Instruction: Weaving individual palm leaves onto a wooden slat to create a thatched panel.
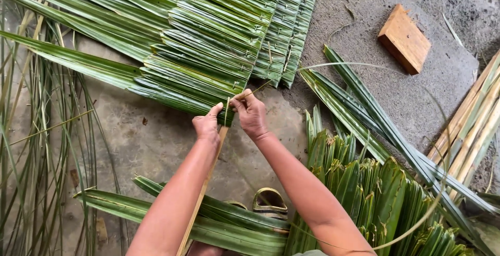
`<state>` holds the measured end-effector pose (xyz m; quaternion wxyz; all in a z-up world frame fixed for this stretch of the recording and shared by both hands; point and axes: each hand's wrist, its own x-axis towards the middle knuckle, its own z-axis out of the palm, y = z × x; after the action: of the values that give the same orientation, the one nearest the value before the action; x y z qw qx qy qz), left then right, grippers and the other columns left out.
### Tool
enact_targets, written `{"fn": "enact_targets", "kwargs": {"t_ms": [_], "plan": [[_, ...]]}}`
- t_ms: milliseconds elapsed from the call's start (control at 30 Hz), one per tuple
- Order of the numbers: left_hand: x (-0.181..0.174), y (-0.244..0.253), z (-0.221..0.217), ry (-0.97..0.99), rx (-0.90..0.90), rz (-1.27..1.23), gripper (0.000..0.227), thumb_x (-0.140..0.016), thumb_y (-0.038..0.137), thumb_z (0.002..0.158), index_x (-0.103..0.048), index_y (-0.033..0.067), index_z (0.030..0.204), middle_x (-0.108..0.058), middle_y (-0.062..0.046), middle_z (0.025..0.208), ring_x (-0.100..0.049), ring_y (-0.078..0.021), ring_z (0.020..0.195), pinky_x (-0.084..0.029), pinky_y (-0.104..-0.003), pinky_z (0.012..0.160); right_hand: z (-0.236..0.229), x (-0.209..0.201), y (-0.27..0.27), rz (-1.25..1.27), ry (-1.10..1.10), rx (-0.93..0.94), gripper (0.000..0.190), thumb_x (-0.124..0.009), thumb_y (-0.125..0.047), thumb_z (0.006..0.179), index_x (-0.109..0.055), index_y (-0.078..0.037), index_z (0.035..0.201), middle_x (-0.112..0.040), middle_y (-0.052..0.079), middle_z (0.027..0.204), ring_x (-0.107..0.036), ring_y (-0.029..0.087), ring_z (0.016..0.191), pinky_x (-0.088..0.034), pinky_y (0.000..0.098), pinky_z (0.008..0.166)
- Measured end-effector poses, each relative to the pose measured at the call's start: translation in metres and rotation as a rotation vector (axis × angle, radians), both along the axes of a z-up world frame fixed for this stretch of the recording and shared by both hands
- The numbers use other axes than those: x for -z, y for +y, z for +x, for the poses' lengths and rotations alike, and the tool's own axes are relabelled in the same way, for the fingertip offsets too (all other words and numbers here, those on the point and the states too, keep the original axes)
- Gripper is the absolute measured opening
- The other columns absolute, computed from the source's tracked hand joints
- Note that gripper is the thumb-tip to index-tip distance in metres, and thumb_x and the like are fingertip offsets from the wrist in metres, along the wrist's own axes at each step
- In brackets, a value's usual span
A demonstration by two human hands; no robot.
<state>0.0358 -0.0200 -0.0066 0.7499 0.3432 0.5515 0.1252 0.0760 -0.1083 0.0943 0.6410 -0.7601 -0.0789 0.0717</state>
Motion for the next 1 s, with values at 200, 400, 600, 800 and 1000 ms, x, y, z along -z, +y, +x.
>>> {"fn": "enact_targets", "kwargs": {"t_ms": [200, 400, 600, 800, 1000], "plan": [[-0.001, 0.002, -0.001, 0.012, 0.021, 0.002, 0.057, -0.102, 0.014, 0.055, -0.068, -0.0103, 0.093, -0.067, -0.019, 0.085, -0.069, -0.0249, 0.081, -0.056, -0.045, 0.077, 0.003, 0.002, -0.001, -0.101, -0.049, -0.013, 0.006, -0.074, -0.010, 0.095, -0.070, -0.005, 0.095, -0.074, 0.013, 0.081, -0.071, 0.015, 0.073, -0.065, 0.0277, 0.065], [0.025, 0.005, -0.003, 0.006, 0.023, 0.005, 0.056, -0.103, 0.014, 0.056, -0.069, -0.0093, 0.094, -0.068, -0.019, 0.085, -0.071, -0.0255, 0.081, -0.057, -0.046, 0.078, 0.003, 0.002, 0.000, -0.137, -0.102, -0.037, 0.006, -0.073, -0.008, 0.095, -0.069, -0.004, 0.094, -0.071, 0.015, 0.079, -0.071, 0.019, 0.071, -0.064, 0.0325, 0.063], [-0.021, 0.005, 0.001, 0.016, 0.026, -0.012, 0.058, -0.102, 0.015, 0.056, -0.068, -0.0104, 0.096, -0.067, -0.019, 0.086, -0.069, -0.0244, 0.082, -0.056, -0.049, 0.080, 0.003, 0.002, 0.002, -0.218, -0.155, -0.049, 0.007, -0.074, -0.011, 0.093, -0.069, -0.009, 0.090, -0.071, 0.009, 0.076, -0.072, 0.018, 0.066, -0.062, 0.0293, 0.056], [-0.033, 0.005, 0.003, 0.008, 0.003, -0.023, 0.059, -0.102, 0.013, 0.056, -0.067, -0.0123, 0.096, -0.068, -0.022, 0.087, -0.070, -0.0263, 0.080, -0.058, -0.046, 0.076, 0.000, -0.008, 0.002, -0.332, -0.314, -0.096, 0.009, -0.073, -0.013, 0.093, -0.066, -0.013, 0.090, -0.067, 0.009, 0.076, -0.072, 0.032, 0.076, -0.057, 0.0397, 0.063], [-0.028, 0.003, 0.004, 0.004, -0.014, -0.020, 0.061, -0.103, 0.012, 0.055, -0.066, -0.0136, 0.097, -0.068, -0.024, 0.087, -0.072, -0.0293, 0.080, -0.058, -0.046, 0.074, -0.002, 0.000, 0.003, -0.493, -0.487, -0.130, 0.015, -0.073, -0.016, 0.093, -0.059, -0.016, 0.086, -0.063, 0.006, 0.077, -0.070, 0.031, 0.079, -0.058, 0.0385, 0.071]]}}
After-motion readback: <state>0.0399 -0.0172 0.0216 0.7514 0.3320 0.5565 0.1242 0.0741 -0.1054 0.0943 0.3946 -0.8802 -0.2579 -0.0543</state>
